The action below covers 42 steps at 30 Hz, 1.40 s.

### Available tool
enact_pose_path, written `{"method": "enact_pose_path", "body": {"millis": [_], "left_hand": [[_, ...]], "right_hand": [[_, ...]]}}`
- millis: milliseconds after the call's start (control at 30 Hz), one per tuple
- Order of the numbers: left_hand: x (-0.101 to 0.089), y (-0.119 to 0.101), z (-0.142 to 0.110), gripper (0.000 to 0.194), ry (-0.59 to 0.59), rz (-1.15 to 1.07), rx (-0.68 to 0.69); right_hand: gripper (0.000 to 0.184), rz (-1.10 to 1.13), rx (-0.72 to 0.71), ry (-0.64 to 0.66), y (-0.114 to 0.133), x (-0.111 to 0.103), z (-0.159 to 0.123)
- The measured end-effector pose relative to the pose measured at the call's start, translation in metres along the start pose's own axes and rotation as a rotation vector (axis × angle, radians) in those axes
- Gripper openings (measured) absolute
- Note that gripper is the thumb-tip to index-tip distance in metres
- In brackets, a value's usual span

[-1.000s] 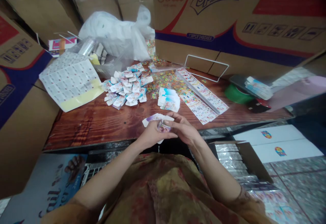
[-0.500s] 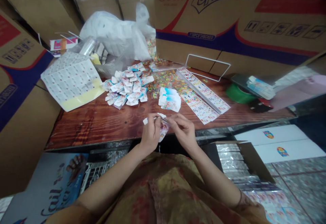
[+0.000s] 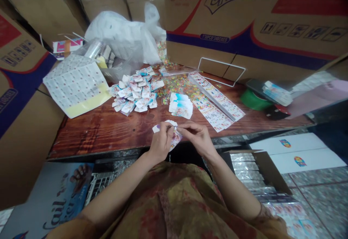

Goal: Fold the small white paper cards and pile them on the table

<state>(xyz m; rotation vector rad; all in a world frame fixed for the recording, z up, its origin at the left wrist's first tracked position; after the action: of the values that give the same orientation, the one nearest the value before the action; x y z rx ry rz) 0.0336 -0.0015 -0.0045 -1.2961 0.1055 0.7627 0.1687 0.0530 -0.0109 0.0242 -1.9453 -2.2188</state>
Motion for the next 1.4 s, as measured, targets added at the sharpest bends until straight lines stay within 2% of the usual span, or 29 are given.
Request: {"method": "enact_pose_path", "body": {"millis": [133,233,300,367,467,567,633,700,767,833,900,933,1000,1100,1200,1300,1400], "left_hand": [[-0.002,0.004,-0.002,0.017,-0.041,-0.039,-0.046],[-0.001,0.013,-0.004,0.02,-0.051,-0.044,-0.092],[-0.001,0.023,0.004,0.021,-0.056,-0.05,-0.13],[-0.009,0.034,0.028,0.022,-0.133,-0.1,-0.182],[-0.038,0.051,0.091,0.027,-0.385,-0.219,-0.234],[-0.074,0.057,0.149,0.035,-0.525,-0.132,-0.112],[-0.089,0.053,0.163,0.043,-0.543,0.092,0.039],[-0.089,0.049,0.15,0.044,-0.495,0.297,0.145],[-0.078,0.045,0.12,0.036,-0.399,0.403,0.187],[-0.064,0.042,0.082,0.028,-0.316,0.426,0.193],[-0.052,0.041,0.049,0.025,-0.293,0.404,0.136],[-0.047,0.041,0.035,0.026,-0.292,0.379,0.085],[-0.037,0.044,0.015,0.035,-0.303,0.313,-0.048],[-0.018,0.049,0.002,0.048,-0.266,0.139,-0.233],[0.001,0.051,0.001,0.051,-0.215,-0.118,-0.355],[0.009,0.05,0.004,0.058,-0.246,-0.355,-0.514],[0.013,0.046,0.005,0.051,-0.19,-0.437,-0.593]], "right_hand": [[0.016,-0.076,-0.19,0.088,0.009,0.002,-0.007],[0.023,-0.133,-0.246,0.14,0.003,0.006,-0.016],[0.031,-0.219,-0.262,0.181,-0.008,0.009,-0.018],[0.04,-0.345,-0.287,0.177,-0.019,0.011,-0.014],[0.044,-0.557,-0.366,0.11,-0.032,0.016,0.001],[0.052,-0.818,-0.443,0.187,-0.042,0.03,0.017],[0.057,-1.0,-0.458,0.276,-0.048,0.04,0.025],[0.052,-1.119,-0.466,0.337,-0.054,0.046,0.029],[0.046,-1.148,-0.485,0.341,-0.056,0.048,0.031],[0.043,-1.096,-0.508,0.283,-0.055,0.045,0.032],[0.034,-0.959,-0.482,0.187,-0.054,0.038,0.033],[0.027,-0.855,-0.426,0.136,-0.055,0.033,0.034],[0.024,-0.577,-0.222,0.052,-0.058,0.023,0.036],[0.033,-0.124,0.119,-0.035,-0.063,0.016,0.033],[0.037,0.129,0.308,-0.092,-0.059,0.015,0.026],[0.036,0.213,0.372,-0.121,-0.052,0.014,0.017],[0.032,0.17,0.287,-0.102,-0.045,0.013,0.011]]}}
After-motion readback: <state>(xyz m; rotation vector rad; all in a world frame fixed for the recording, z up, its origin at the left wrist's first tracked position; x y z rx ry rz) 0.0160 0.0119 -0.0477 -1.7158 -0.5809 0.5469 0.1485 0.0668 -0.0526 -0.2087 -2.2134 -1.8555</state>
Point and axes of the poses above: each hand's wrist, its own z-axis towards the middle knuckle, its own x-axis out of the palm, y = z × x, the point moved 4 cm from there along z, towards the middle knuckle, and after that the axes turned 15 degrees about -y, right-handed, at the moved point
